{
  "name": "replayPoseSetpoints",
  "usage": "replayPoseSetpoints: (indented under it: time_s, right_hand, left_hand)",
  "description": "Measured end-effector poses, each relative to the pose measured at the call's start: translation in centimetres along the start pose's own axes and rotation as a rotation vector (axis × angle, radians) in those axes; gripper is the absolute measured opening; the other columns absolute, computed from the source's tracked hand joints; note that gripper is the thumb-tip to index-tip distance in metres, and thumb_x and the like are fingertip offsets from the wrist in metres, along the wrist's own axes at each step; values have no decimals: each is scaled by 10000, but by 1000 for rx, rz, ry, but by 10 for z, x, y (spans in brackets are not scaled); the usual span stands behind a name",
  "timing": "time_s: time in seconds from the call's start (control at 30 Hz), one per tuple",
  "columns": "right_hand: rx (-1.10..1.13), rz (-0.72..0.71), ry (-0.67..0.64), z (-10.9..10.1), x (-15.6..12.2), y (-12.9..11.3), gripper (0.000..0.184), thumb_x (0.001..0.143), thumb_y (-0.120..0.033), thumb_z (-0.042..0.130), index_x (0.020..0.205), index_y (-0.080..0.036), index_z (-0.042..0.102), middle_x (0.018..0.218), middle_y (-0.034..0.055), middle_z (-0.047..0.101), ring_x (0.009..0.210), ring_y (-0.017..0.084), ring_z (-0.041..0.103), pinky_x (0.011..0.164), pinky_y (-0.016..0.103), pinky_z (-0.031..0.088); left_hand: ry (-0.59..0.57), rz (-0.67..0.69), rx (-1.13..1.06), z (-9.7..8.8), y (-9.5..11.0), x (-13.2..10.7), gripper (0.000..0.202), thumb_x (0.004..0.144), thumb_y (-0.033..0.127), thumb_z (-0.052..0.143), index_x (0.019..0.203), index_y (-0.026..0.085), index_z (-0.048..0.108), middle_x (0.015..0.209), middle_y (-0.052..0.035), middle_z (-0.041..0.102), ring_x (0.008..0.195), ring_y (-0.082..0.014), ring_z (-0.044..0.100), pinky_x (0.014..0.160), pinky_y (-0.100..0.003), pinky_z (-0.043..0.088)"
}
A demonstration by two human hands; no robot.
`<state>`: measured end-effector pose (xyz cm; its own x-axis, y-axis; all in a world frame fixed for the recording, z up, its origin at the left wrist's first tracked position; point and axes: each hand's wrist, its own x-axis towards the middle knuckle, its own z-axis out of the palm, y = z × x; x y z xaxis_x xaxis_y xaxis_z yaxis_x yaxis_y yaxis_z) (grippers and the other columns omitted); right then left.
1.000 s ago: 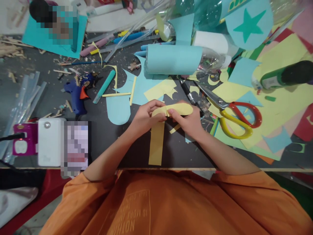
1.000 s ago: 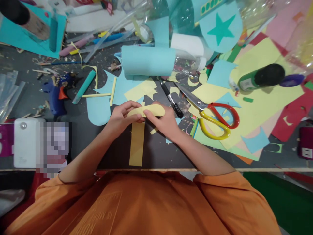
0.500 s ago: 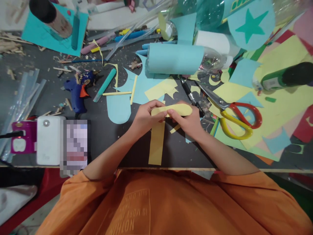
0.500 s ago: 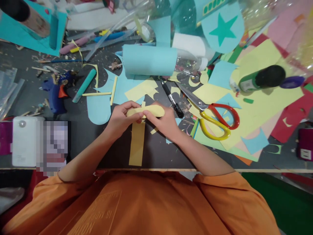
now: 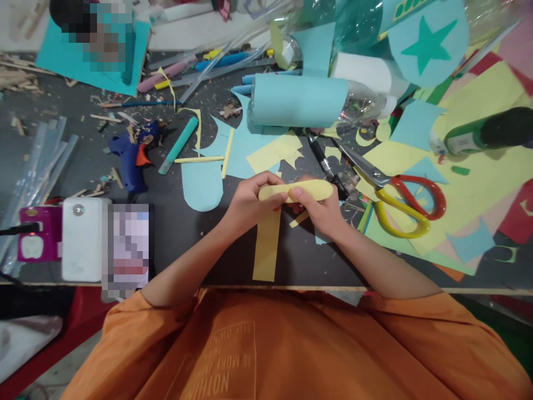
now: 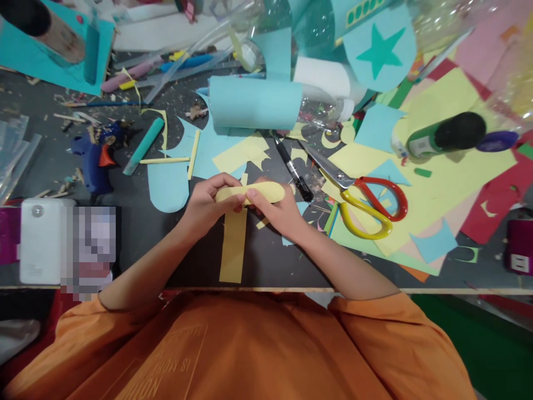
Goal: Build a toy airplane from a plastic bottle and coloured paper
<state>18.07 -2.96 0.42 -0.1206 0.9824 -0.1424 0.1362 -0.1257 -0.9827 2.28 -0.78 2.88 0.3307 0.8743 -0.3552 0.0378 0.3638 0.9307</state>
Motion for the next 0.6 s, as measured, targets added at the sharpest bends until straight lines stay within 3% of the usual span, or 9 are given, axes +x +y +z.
replayPoseSetpoints:
  time_s: [0.23, 0.37, 0.47, 0.53, 0.6]
  right_hand:
    - [-64, -11, 5, -1, 1, 4, 377, 850, -476, 519, 609, -186, 532, 487, -37, 521, 453, 75, 468, 451, 225, 368]
    - [-42, -4, 46, -1, 3, 0, 374, 836, -488, 538, 609, -190, 538, 481, -30, 533, 427, 78, 457, 437, 237, 367]
    - [-7, 13, 69, -1, 5, -1, 406, 809, -537, 555, 595, -194, 524, 464, -29, 525, 408, 76, 453, 424, 239, 371]
    - [16, 26, 86, -2, 7, 1, 415, 790, -560, 566, 597, -196, 521, 465, -28, 528, 398, 72, 450, 417, 240, 374]
    - [44, 45, 87, -2, 8, 2, 408, 783, -564, 572, 612, -196, 525, 477, -27, 538, 393, 68, 445, 415, 240, 377]
  left_hand:
    - [-18, 12, 50, 0, -5, 2, 164, 692, 312, 638, 732, 178, 552, 583, 44, 547, 537, -77, 500, 556, -213, 411]
    - [-27, 137, 293, -13, 10, -1, 259, 742, 417, 610, 867, 190, 603, 835, -12, 638, 758, -129, 583, 658, -229, 445]
    - [196, 147, 556, -42, 36, -14, 299, 814, 455, 486, 909, 205, 621, 980, -41, 660, 856, -168, 590, 758, -277, 448]
    - [428, 108, 821, -71, 53, -25, 325, 774, 489, 497, 887, 209, 619, 960, -54, 659, 857, -212, 581, 788, -332, 431]
    - [730, -32, 1136, -103, 62, -34, 244, 725, 444, 529, 803, 216, 570, 871, -69, 623, 884, -284, 563, 829, -412, 394]
